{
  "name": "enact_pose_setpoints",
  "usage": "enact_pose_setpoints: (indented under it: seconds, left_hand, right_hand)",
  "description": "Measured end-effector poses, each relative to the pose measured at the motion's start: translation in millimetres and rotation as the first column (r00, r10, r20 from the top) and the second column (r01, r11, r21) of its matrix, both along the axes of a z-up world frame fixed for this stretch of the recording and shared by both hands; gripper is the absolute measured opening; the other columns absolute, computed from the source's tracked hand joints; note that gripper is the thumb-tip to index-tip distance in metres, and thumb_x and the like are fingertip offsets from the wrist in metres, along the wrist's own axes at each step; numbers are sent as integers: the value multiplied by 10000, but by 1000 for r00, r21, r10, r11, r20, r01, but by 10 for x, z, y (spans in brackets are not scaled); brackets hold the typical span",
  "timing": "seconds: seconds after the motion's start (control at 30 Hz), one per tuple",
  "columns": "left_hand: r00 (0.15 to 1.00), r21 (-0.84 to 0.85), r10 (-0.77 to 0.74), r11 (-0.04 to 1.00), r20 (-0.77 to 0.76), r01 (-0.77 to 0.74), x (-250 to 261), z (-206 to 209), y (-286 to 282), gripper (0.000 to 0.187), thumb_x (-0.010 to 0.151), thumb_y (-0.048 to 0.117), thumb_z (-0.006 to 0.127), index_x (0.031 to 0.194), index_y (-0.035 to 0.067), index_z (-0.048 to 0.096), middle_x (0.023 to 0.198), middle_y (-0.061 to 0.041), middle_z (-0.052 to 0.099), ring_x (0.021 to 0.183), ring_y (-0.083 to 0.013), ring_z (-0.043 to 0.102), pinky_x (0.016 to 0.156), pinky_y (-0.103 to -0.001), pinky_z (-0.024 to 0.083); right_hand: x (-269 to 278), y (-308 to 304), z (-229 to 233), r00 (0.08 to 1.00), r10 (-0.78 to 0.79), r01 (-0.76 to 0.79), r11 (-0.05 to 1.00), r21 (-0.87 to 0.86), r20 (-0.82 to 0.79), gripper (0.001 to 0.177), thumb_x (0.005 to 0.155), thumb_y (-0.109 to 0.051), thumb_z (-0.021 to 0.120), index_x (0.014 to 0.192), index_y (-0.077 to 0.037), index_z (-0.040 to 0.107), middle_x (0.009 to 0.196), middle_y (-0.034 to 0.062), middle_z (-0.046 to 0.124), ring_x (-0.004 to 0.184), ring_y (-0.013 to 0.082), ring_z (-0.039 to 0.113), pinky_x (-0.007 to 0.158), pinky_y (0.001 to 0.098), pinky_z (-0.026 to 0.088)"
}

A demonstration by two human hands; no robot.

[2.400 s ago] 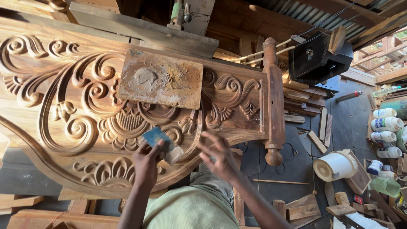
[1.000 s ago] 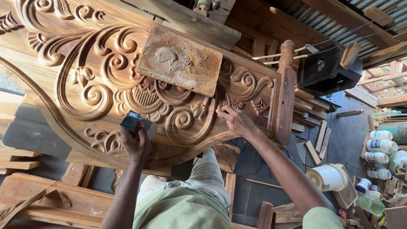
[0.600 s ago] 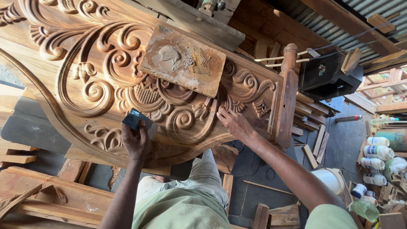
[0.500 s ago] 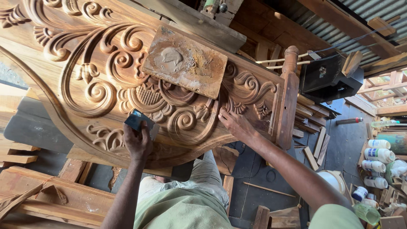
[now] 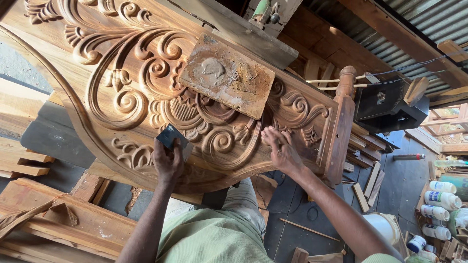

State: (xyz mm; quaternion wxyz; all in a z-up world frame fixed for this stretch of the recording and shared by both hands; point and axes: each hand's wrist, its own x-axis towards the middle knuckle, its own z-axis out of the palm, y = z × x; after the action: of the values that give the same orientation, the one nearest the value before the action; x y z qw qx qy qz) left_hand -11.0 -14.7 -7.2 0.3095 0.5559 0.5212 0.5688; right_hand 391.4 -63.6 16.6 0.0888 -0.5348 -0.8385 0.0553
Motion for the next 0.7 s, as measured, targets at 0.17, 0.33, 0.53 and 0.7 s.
enact_pose_setpoints:
  seconds: [0.17, 0.33, 0.53, 0.7]
  left_hand:
    - [999, -47, 15, 999, -32, -17, 13, -2, -9, 173, 994, 69, 665, 1107, 13, 547, 852, -116, 727, 706, -182, 723, 640, -312, 568]
    - [1000, -31, -15, 999, 16, 16, 17, 4, 4, 165, 1029, 81, 638, 1143, 20, 534, 881, -99, 729, 744, -155, 736, 666, -288, 604]
    - [998, 89, 28, 996, -64, -22, 20, 21, 29, 240, 1004, 64, 650, 1217, -21, 578, 955, -140, 701, 806, -190, 694, 683, -300, 552]
    - [1000, -90, 0, 996, -28, -2, 40, 5, 10, 195, 985, 65, 667, 1147, -9, 588, 825, -105, 714, 664, -150, 671, 613, -281, 515]
  right_hand:
    - [156, -28, -162, 976, 140, -146, 989, 21, 166, 788, 925, 149, 460, 1586, -177, 181, 1583, 165, 471, 1445, 308, 435, 1201, 771, 202]
    - [105, -93, -177, 972, 170, -180, 983, 45, 160, 807, 909, 148, 505, 1564, -184, 170, 1546, 171, 501, 1427, 337, 485, 1194, 745, 242]
    - [-242, -209, 16, 885, -353, 335, 936, -110, -304, 733, 952, 86, 457, 1590, -107, 153, 1498, 44, 603, 1167, 337, 573, 1052, 514, 414]
    - [-574, -203, -46, 902, -325, 357, 931, 69, -286, 784, 925, 89, 488, 1585, -15, 79, 1563, 126, 533, 1517, 394, 367, 1265, 487, 237]
